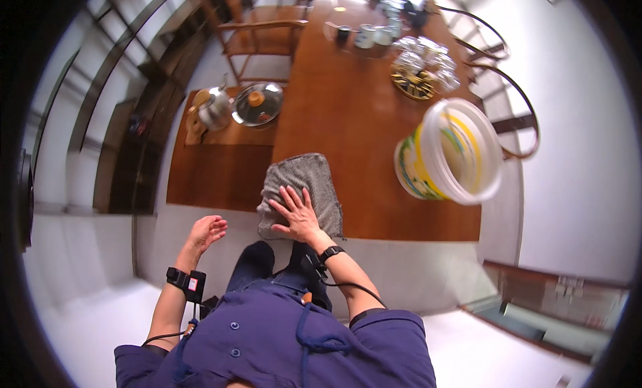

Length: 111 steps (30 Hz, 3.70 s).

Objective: Wring out a cloth in a bucket of water and wipe down a door and an office desk.

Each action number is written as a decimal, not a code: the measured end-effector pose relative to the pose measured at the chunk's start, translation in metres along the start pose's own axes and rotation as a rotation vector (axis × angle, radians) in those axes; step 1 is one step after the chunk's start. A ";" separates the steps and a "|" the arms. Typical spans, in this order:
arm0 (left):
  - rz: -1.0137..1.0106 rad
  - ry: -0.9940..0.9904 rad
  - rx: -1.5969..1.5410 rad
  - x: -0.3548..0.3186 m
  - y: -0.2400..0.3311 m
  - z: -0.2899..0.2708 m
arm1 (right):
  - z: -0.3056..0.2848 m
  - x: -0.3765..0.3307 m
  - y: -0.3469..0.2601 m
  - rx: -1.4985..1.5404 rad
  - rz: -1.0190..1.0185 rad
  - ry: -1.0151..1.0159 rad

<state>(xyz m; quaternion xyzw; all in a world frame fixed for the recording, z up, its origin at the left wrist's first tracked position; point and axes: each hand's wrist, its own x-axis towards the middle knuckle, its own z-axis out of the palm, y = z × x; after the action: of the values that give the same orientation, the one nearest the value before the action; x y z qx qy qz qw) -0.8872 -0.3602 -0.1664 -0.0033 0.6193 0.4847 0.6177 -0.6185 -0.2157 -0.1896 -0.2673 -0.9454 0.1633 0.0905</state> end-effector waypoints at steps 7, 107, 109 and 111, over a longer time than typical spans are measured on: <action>0.452 -0.356 0.660 0.039 -0.001 0.119 | 0.003 -0.024 -0.003 0.362 0.332 0.129; 0.723 0.290 2.039 0.003 -0.185 0.310 | -0.139 -0.685 0.261 1.020 1.533 -0.122; 0.589 0.266 1.989 -0.001 -0.159 0.290 | -0.142 -0.647 0.274 1.123 1.506 0.003; 0.599 0.236 1.979 0.009 -0.151 0.271 | -0.154 -0.587 0.275 1.092 1.293 -0.029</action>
<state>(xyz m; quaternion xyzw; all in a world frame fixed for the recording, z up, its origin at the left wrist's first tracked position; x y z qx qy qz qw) -0.5919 -0.2714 -0.2005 0.6114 0.7721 -0.1098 0.1339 0.0460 -0.2685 -0.1936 -0.6721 -0.3961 0.6201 0.0835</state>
